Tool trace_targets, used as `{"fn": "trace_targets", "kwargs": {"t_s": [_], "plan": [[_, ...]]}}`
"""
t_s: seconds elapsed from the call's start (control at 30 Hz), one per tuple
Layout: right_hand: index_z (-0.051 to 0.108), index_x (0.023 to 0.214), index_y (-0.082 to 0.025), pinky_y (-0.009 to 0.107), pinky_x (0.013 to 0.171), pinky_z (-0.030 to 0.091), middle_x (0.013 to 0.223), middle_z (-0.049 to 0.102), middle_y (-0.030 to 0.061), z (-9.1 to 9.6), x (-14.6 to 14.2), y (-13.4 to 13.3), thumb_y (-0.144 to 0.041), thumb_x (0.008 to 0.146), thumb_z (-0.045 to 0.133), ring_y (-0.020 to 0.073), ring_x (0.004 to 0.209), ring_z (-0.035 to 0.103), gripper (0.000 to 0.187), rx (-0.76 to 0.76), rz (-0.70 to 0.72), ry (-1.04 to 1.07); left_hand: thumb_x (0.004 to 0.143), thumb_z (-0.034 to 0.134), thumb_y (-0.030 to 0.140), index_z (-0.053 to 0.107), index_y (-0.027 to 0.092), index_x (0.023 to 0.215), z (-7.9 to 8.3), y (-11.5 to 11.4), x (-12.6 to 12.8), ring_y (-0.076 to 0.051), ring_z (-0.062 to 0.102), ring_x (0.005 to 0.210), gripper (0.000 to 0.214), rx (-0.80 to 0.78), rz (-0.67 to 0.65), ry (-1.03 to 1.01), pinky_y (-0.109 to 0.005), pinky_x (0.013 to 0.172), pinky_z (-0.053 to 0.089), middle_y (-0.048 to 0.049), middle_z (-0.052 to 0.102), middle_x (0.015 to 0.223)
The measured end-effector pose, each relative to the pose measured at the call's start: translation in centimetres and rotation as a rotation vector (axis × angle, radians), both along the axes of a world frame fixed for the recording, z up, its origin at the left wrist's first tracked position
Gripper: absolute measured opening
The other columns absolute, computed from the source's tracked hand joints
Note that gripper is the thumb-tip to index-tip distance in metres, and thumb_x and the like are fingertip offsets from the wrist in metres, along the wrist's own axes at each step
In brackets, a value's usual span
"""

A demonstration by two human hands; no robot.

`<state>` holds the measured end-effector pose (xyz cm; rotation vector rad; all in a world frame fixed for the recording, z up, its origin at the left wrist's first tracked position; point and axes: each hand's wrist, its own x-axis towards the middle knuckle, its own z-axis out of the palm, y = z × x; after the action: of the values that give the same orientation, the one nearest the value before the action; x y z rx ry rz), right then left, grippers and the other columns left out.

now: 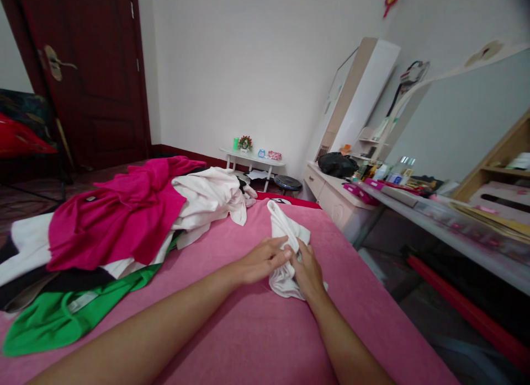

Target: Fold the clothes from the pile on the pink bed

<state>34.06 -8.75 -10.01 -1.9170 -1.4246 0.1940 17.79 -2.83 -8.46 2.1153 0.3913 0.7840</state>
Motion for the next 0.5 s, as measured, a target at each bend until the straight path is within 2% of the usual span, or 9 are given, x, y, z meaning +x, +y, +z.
{"fn": "trace_targets", "kwargs": {"t_s": [0.07,0.1,0.2,0.27,0.33,0.4,0.47,0.5], "plan": [[0.048,0.134,-0.022,0.036,0.085,0.044,0.114,0.058,0.012,0.9,-0.5,-0.3,-0.061,0.08,0.048,0.0283,0.105,0.059,0.067,-0.12,0.022,-0.057,0.087,0.038,0.067,0.06,0.018,0.127,-0.3,-0.1,-0.2,-0.03,0.037,0.135,0.067,-0.188,-0.024,-0.051,-0.045,0.114,0.023,-0.0101,0.046,0.144],[0.049,0.133,-0.022,0.035,0.082,0.045,0.112,0.059,0.0111,1.3,-0.7,-0.4,-0.059,0.077,0.054,0.0278,0.102,0.06,0.067,-0.163,0.039,-0.084,0.086,0.037,0.07,0.06,0.018,0.127,-0.4,0.0,-0.4,-0.031,0.038,0.134,0.07,-0.306,-0.046,-0.081,-0.046,0.113,0.025,-0.0101,0.045,0.145],[0.055,0.123,-0.021,0.03,0.072,0.044,0.105,0.063,0.0093,1.9,-1.0,-0.3,-0.043,0.069,0.063,0.0255,0.092,0.063,0.059,-0.228,0.04,-0.16,0.084,0.034,0.075,0.072,0.017,0.106,-1.0,0.5,-0.5,-0.033,0.038,0.134,0.073,-0.581,-0.145,-0.159,-0.047,0.109,0.032,-0.0104,0.043,0.146],[0.061,0.113,-0.02,0.028,0.066,0.042,0.097,0.067,0.0078,1.7,-0.8,0.1,-0.033,0.067,0.059,0.0234,0.084,0.063,0.048,-0.214,-0.002,-0.172,0.083,0.037,0.074,0.075,0.015,0.095,-1.5,1.0,-0.3,-0.032,0.042,0.131,0.071,-0.642,-0.13,-0.233,-0.045,0.104,0.038,-0.0125,0.049,0.141],[0.067,0.1,-0.019,0.026,0.06,0.04,0.085,0.068,0.0056,1.1,-0.2,0.8,-0.029,0.066,0.054,0.021,0.075,0.063,0.038,-0.172,-0.019,-0.092,0.083,0.04,0.073,0.073,0.013,0.096,-2.4,1.5,0.3,-0.03,0.054,0.118,0.07,-0.639,0.015,-0.322,-0.042,0.095,0.046,-0.0161,0.061,0.125],[0.069,0.089,-0.016,0.025,0.056,0.039,0.075,0.068,0.004,0.5,1.0,1.7,-0.029,0.065,0.051,0.0191,0.067,0.061,0.032,-0.107,0.002,0.06,0.082,0.04,0.074,0.072,0.01,0.094,-3.4,2.2,0.8,-0.026,0.063,0.096,0.072,-0.596,0.228,-0.381,-0.038,0.081,0.05,-0.0167,0.069,0.103],[0.069,0.082,-0.014,0.024,0.052,0.038,0.069,0.066,0.0029,0.4,3.0,2.9,-0.03,0.064,0.05,0.0182,0.062,0.059,0.031,-0.022,0.011,0.177,0.083,0.038,0.073,0.07,0.009,0.09,-4.2,2.9,1.3,-0.022,0.062,0.078,0.072,-0.543,0.379,-0.384,-0.033,0.07,0.049,-0.0144,0.07,0.087],[0.068,0.08,-0.013,0.024,0.052,0.038,0.068,0.065,0.0025,0.7,4.2,3.7,-0.031,0.063,0.05,0.0181,0.061,0.058,0.031,0.022,-0.005,0.189,0.085,0.037,0.071,0.069,0.009,0.088,-4.6,3.2,1.4,-0.02,0.061,0.072,0.071,-0.515,0.407,-0.369,-0.031,0.066,0.047,-0.0127,0.069,0.081]]}}
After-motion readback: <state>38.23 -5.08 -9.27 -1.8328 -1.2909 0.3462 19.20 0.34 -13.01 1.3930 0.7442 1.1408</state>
